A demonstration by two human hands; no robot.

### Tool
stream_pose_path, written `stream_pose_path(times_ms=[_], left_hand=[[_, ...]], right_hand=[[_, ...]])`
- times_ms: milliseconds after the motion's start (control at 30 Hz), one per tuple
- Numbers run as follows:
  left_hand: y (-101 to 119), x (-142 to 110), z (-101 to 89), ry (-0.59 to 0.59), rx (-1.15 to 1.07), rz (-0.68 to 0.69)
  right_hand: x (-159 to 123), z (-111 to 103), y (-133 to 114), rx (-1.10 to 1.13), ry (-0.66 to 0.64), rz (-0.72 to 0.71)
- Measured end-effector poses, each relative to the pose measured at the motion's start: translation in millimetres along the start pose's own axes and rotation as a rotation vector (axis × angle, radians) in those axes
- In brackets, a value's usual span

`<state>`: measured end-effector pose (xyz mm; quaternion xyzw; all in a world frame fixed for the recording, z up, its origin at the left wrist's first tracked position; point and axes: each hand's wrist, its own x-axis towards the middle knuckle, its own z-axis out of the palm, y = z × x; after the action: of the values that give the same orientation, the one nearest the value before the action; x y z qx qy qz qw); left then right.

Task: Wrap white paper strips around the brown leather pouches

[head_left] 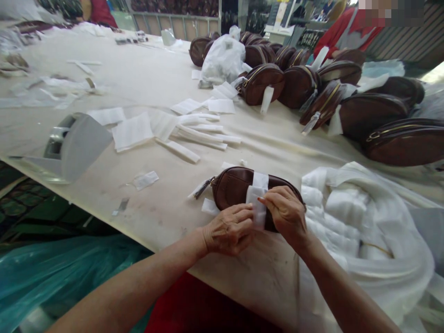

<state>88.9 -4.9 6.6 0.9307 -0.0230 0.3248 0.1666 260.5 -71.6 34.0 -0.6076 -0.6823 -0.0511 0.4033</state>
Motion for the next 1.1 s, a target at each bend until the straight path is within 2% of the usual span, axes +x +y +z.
stream_pose_path(times_ms=[100,200,267,333,533,700,800,867,933,1033,1100], left_hand=[[-0.5,0.8,0.3,0.055,-0.052,-0.018],[1.3,2.8,1.9,0.101,-0.085,-0.12],[3.1,5.2,4.0,0.12,-0.024,-0.217],[4.2,7.8,6.1,0.109,0.075,-0.245],[1.4,7.9,8.7,0.024,0.291,-0.013],[-1.0,3.7,8.1,-0.062,0.339,0.023],[-1.9,3.7,7.8,-0.061,0.35,0.042],[-2.4,3.6,8.4,-0.038,0.356,0.029],[-2.8,3.2,9.3,-0.026,0.348,0.006],[-1.7,2.5,10.1,-0.032,0.322,-0.019],[-0.4,2.3,9.8,-0.022,0.306,-0.028]], right_hand=[[-4.7,10.2,4.9,-0.055,-0.015,0.12],[-8.5,15.0,5.7,-0.09,-0.023,0.163],[-9.5,16.6,5.4,-0.091,-0.026,0.161],[-10.1,17.6,5.4,-0.089,-0.02,0.156],[-13.8,17.4,7.2,-0.095,-0.011,0.141],[-13.0,23.2,9.5,-0.125,0.026,0.151],[-10.4,21.7,6.0,-0.126,0.049,0.158],[-13.7,7.8,0.1,-0.106,0.094,0.175],[-25.5,-20.9,-5.5,-0.124,0.161,0.195],[-59.5,-84.4,-4.3,-0.305,0.276,0.225],[-88.0,-129.3,5.1,-0.475,0.365,0.308]])
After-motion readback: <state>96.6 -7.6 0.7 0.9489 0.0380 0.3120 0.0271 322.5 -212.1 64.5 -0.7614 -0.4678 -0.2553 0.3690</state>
